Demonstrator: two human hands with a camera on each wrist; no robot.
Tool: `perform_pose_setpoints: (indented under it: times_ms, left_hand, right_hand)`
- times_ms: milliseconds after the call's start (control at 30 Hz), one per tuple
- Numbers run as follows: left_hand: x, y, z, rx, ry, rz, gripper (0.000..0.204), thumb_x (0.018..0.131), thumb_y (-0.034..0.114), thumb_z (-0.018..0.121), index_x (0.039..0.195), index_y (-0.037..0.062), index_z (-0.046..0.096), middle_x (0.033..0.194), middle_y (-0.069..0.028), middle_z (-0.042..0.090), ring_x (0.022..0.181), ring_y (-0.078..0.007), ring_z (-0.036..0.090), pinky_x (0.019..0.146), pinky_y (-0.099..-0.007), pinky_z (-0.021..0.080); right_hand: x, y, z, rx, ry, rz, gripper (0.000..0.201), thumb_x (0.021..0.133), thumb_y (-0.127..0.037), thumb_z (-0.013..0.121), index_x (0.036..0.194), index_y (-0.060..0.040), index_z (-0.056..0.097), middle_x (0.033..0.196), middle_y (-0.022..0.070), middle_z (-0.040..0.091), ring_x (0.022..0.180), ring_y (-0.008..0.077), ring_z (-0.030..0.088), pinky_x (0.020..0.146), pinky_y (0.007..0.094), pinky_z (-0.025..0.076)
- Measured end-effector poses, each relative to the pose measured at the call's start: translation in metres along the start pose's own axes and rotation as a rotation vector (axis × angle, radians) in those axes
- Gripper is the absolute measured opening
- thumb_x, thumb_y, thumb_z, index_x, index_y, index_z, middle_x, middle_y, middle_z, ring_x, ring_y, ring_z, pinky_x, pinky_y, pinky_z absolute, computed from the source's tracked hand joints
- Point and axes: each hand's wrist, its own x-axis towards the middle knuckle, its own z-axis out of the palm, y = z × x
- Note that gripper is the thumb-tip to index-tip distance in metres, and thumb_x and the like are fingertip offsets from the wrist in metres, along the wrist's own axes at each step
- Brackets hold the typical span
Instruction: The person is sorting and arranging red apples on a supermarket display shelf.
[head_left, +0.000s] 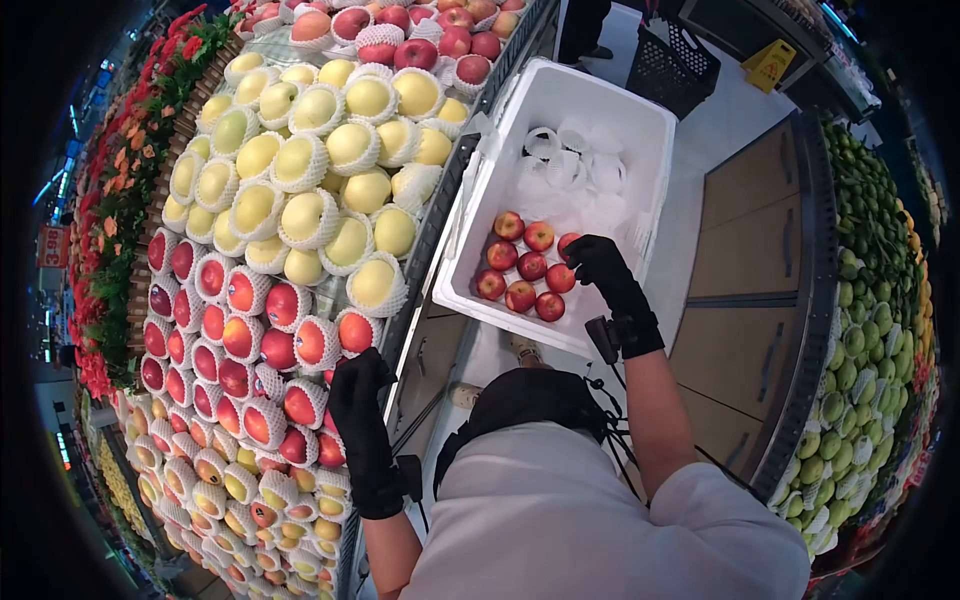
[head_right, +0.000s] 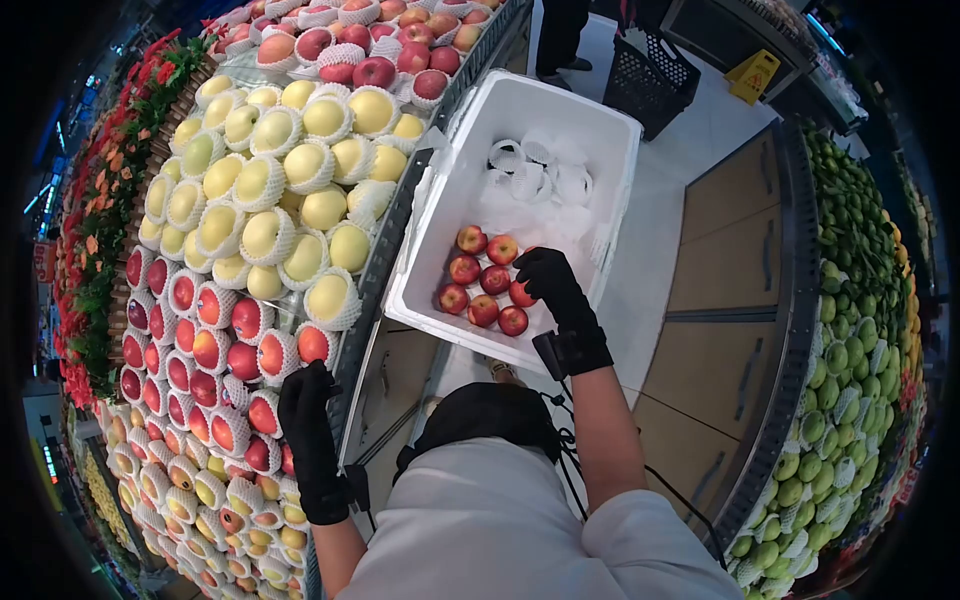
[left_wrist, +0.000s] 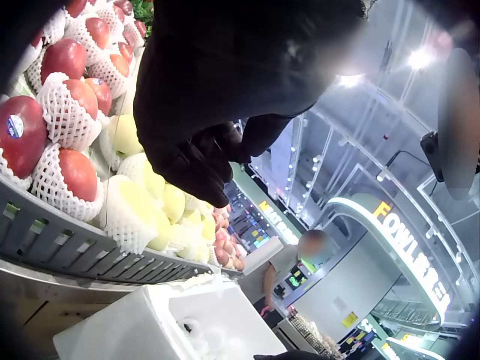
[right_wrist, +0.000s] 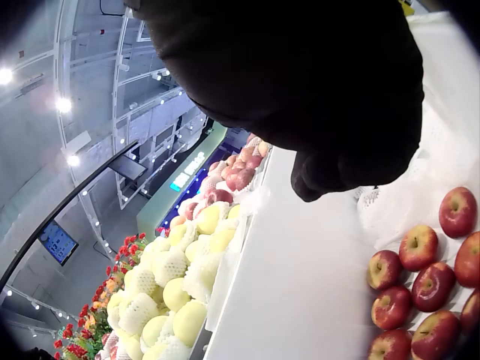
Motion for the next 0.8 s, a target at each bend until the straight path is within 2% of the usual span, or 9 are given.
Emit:
perform_pose_setpoints:
  times_ms: [100, 200, 267, 333, 400, 500, 633, 700, 800]
  left_hand:
    - [0.002, -0.007, 0.004, -0.003, 0.005, 0.002, 0.02, 0.093, 0.019, 0.06, 0.1, 0.0003, 0.064, 0.09, -0.005, 0.062, 0.084, -0.0144, 0.06, 0.077, -0.0303, 0.05]
    - [0.001, -0.005, 0.01, -0.015, 0.008, -0.013, 0.017, 0.094, 0.013, 0.058, 0.103, -0.0017, 0.062, 0.099, -0.0075, 0.064, 0.088, -0.0151, 0.061, 0.079, -0.0313, 0.051]
    - [0.001, -0.004, 0.015, -0.014, 0.026, -0.017, 0.017, 0.095, 0.013, 0.058, 0.103, -0.0016, 0.062, 0.099, -0.0075, 0.064, 0.089, -0.015, 0.06, 0.079, -0.031, 0.051]
    - [0.0, -0.005, 0.018, -0.008, 0.038, -0.019, 0.018, 0.095, 0.014, 0.057, 0.103, -0.0016, 0.062, 0.099, -0.0076, 0.064, 0.089, -0.015, 0.061, 0.079, -0.031, 0.051]
    - [0.0, -0.005, 0.021, 0.002, 0.039, -0.012, 0.018, 0.095, 0.014, 0.057, 0.103, -0.0016, 0.062, 0.098, -0.0075, 0.064, 0.089, -0.0151, 0.061, 0.078, -0.0311, 0.051]
    - [-0.003, -0.006, 0.023, 0.042, 0.074, -0.04, 0.019, 0.095, 0.015, 0.057, 0.103, -0.0016, 0.062, 0.096, -0.0076, 0.064, 0.088, -0.0149, 0.061, 0.079, -0.0319, 0.051]
    - [-0.007, -0.007, 0.025, 0.038, 0.135, -0.034, 0.018, 0.095, 0.015, 0.058, 0.102, -0.0015, 0.062, 0.093, -0.0075, 0.063, 0.086, -0.015, 0.06, 0.077, -0.0322, 0.051]
    - [-0.009, -0.009, 0.023, 0.03, 0.137, -0.027, 0.018, 0.095, 0.015, 0.058, 0.102, -0.0014, 0.062, 0.093, -0.0074, 0.063, 0.085, -0.015, 0.06, 0.076, -0.0318, 0.051]
    - [-0.011, -0.016, 0.019, 0.036, 0.14, -0.025, 0.018, 0.095, 0.015, 0.058, 0.101, -0.0014, 0.062, 0.092, -0.0075, 0.062, 0.085, -0.0149, 0.059, 0.075, -0.0312, 0.051]
  right_hand:
    - [0.009, -0.006, 0.005, 0.018, 0.02, 0.109, 0.019, 0.086, -0.014, 0.056, 0.097, -0.002, 0.065, 0.074, 0.0036, 0.064, 0.054, 0.0094, 0.058, 0.05, 0.0231, 0.046]
    - [0.029, 0.005, 0.005, 0.003, 0.029, 0.183, 0.019, 0.086, -0.016, 0.058, 0.096, -0.0022, 0.065, 0.074, 0.0043, 0.065, 0.055, 0.0103, 0.059, 0.051, 0.0236, 0.047]
    - [0.054, 0.042, -0.005, -0.377, -0.065, -0.102, 0.019, 0.086, -0.016, 0.059, 0.096, -0.0018, 0.065, 0.074, 0.004, 0.065, 0.059, 0.0141, 0.062, 0.055, 0.0275, 0.049]
    - [0.069, 0.053, -0.006, -0.674, -0.098, -0.251, 0.019, 0.086, -0.016, 0.059, 0.097, -0.0013, 0.065, 0.077, 0.0042, 0.065, 0.066, 0.0168, 0.064, 0.061, 0.0306, 0.051]
    - [0.084, 0.06, 0.002, -0.893, -0.06, -0.268, 0.02, 0.086, -0.015, 0.059, 0.098, -0.0009, 0.065, 0.082, 0.0049, 0.066, 0.075, 0.0184, 0.064, 0.067, 0.033, 0.051]
    - [0.107, 0.094, 0.011, -0.455, -0.071, -0.286, 0.023, 0.085, -0.014, 0.059, 0.104, -0.0012, 0.065, 0.091, 0.0059, 0.067, 0.086, 0.0176, 0.062, 0.076, 0.0336, 0.049]
    - [0.13, 0.094, 0.037, -0.134, -0.063, 0.245, 0.035, 0.082, -0.004, 0.058, 0.116, -0.002, 0.064, 0.1, 0.0095, 0.068, 0.092, 0.0186, 0.062, 0.082, 0.0339, 0.049]
    - [0.134, 0.098, 0.047, -0.433, -0.072, 0.101, 0.041, 0.081, 0.005, 0.052, 0.121, -0.0011, 0.061, 0.107, 0.0164, 0.067, 0.101, 0.0263, 0.064, 0.086, 0.036, 0.049]
    - [0.139, 0.108, 0.052, -0.436, -0.062, 0.119, 0.05, 0.079, 0.007, 0.051, 0.128, -0.0012, 0.055, 0.115, 0.0209, 0.064, 0.108, 0.0323, 0.062, 0.091, 0.0374, 0.048]
